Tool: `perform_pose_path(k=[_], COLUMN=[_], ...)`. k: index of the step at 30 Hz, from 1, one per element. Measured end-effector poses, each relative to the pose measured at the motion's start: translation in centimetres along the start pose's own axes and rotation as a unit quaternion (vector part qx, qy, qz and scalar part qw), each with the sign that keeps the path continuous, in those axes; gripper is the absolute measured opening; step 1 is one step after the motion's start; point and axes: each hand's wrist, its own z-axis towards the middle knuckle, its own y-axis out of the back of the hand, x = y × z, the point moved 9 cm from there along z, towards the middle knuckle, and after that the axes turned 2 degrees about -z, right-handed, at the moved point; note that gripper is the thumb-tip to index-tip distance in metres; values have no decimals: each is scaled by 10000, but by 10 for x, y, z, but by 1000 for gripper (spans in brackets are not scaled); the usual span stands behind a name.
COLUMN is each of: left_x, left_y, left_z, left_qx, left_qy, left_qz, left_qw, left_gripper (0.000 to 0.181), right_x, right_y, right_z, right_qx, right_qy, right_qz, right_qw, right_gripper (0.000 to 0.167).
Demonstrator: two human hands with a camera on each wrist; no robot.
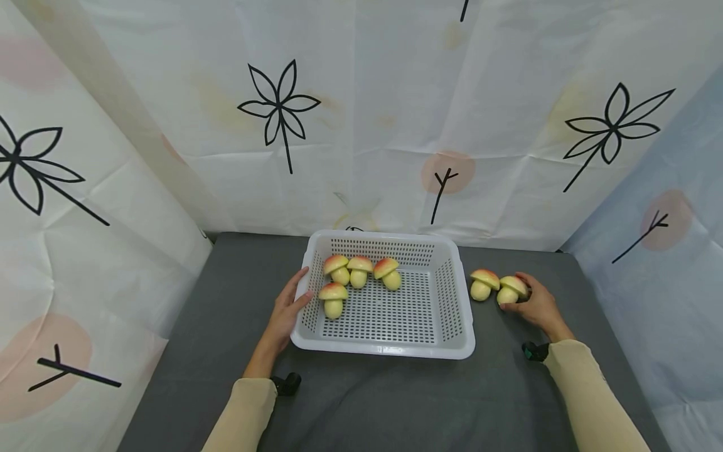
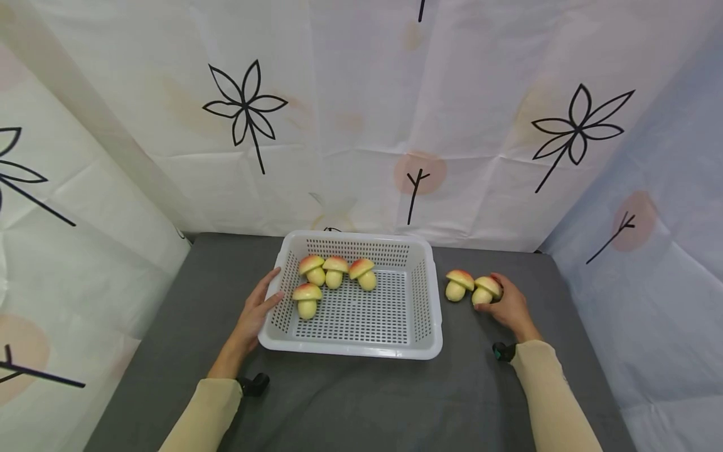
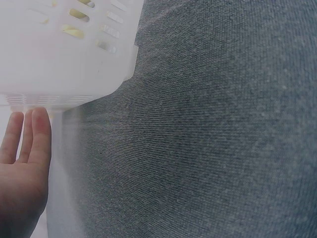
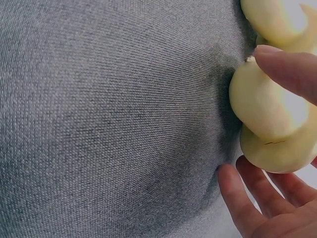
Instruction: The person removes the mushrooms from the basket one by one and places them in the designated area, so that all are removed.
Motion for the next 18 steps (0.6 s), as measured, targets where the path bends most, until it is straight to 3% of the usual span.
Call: perform_pose_path(k=[18], left_x=[0], left_y=[-1], left_z=[0], left_qx=[-4], left_qy=[9], left_qz=[-45], left_qw=[10000], left_gripper=[62], right_x=[1], right_y=[7], right_z=[-2], right_qx=[-134], right_qy=[10], right_qz=[130], right_qw=[9998], right_gripper=[93])
